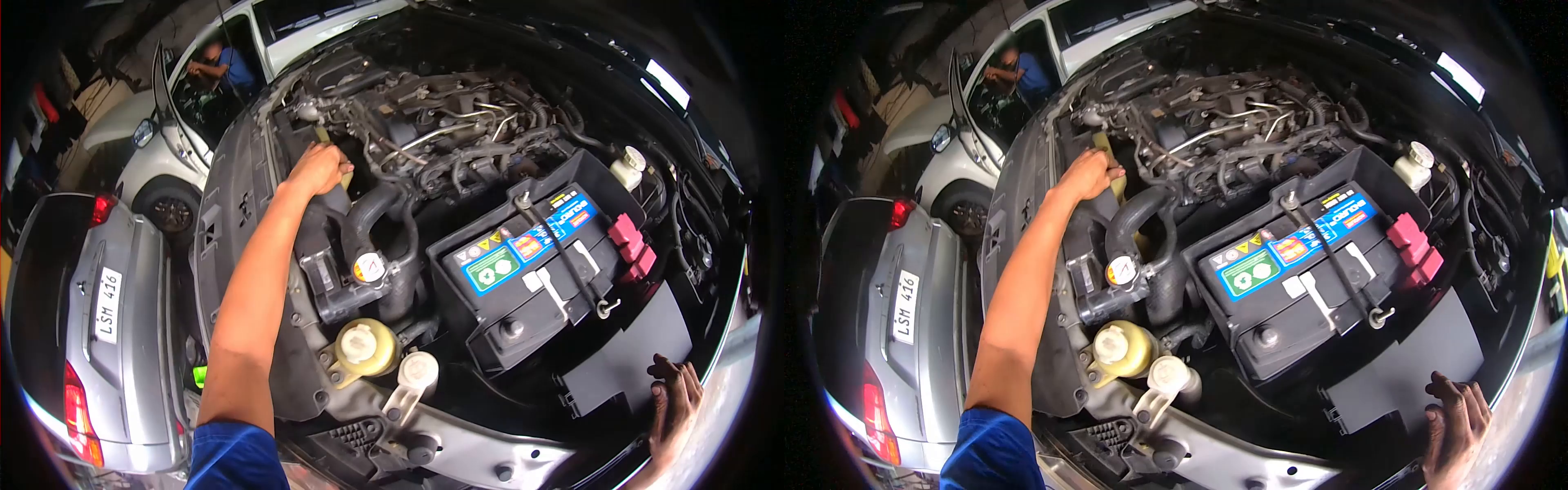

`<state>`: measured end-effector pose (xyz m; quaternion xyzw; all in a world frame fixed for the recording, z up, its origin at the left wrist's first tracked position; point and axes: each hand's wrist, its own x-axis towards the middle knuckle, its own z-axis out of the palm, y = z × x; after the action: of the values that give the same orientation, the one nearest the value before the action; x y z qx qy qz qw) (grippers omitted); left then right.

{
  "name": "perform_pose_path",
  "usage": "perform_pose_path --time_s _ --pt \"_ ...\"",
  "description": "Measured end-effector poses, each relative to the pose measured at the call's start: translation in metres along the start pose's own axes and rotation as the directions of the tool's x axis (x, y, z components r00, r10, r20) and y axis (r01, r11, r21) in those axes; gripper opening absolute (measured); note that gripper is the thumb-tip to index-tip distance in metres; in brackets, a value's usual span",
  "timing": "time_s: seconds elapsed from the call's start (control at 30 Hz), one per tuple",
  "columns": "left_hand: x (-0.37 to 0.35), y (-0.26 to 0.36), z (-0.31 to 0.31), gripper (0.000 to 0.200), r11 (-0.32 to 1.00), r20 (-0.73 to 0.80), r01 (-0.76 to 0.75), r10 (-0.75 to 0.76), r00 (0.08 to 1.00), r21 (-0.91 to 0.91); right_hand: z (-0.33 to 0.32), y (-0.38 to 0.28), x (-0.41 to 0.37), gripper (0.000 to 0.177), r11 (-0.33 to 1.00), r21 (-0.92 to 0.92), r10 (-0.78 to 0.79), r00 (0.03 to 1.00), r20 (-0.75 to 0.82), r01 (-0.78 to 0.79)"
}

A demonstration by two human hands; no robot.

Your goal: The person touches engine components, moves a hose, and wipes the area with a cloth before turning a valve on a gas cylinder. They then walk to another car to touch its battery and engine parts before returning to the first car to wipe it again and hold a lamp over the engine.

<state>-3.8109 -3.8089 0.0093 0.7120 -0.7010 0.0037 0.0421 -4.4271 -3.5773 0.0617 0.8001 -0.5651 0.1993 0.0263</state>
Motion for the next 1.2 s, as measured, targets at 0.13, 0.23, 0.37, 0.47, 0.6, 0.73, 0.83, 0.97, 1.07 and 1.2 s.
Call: perform_pose_path --time_s 0.13,0.23,0.37,0.47,0.6,0.73,0.83,0.97,1.07,1.2 --pt "-0.008 -0.003 0.015 0.029 0.998 -0.064 -0.043 0.045 0.997 0.041 -0.003 -0.015 0.02 0.027 0.997 0.05 -0.065 0.997 0.044 0.063" --pt "-0.006 -0.003 0.013 0.03 0.999 -0.036 -0.03 0.031 0.999 0.029 -0.001 -0.015 0.02 0.029 0.997 0.082 -0.001 0.998 0.056 -0.003" --pt "-0.001 -0.004 0.011 0.03 0.999 -0.104 0.03 -0.025 0.994 0.042 0.0 -0.014 0.018 0.033 0.995 0.097 0.005 1.0 0.031 -0.008" --pt "0.004 -0.002 0.011 0.028 0.99 -0.204 0.091 -0.067 0.977 0.11 0.0 -0.012 0.017 0.035 0.996 0.09 0.018 0.999 0.026 -0.02" --pt "-0.002 0.002 0.012 0.029 0.998 -0.251 0.059 -0.055 0.966 0.007 -0.002 -0.015 0.015 0.036 0.994 0.091 0.052 0.998 0.028 -0.054" --pt "0.0 0.001 0.01 0.023 0.996 -0.066 -0.073 0.07 0.995 -0.049 -0.004 -0.011 0.012 0.036 1.0 0.017 0.025 0.999 0.03 -0.026" --pt "-0.005 0.003 0.008 0.019 0.988 0.032 -0.12 0.124 0.992 -0.095 0.0 -0.006 0.012 0.041 0.999 0.032 0.015 1.0 -0.006 -0.015" --pt "-0.003 0.002 0.009 0.02 0.996 0.011 -0.069 0.07 0.997 -0.061 0.0 -0.007 0.013 0.044 0.999 0.05 0.021 1.0 -0.007 -0.02" --pt "0.003 -0.005 0.017 0.022 0.999 -0.206 -0.026 0.033 0.978 0.035 -0.001 -0.007 0.012 0.044 0.999 0.036 0.032 0.999 -0.002 -0.032" --pt "0.006 -0.008 0.023 0.024 0.986 -0.325 0.041 0.013 0.945 0.159 -0.002 -0.001 0.007 0.041 0.998 -0.057 -0.008 1.0 -0.008 0.008"
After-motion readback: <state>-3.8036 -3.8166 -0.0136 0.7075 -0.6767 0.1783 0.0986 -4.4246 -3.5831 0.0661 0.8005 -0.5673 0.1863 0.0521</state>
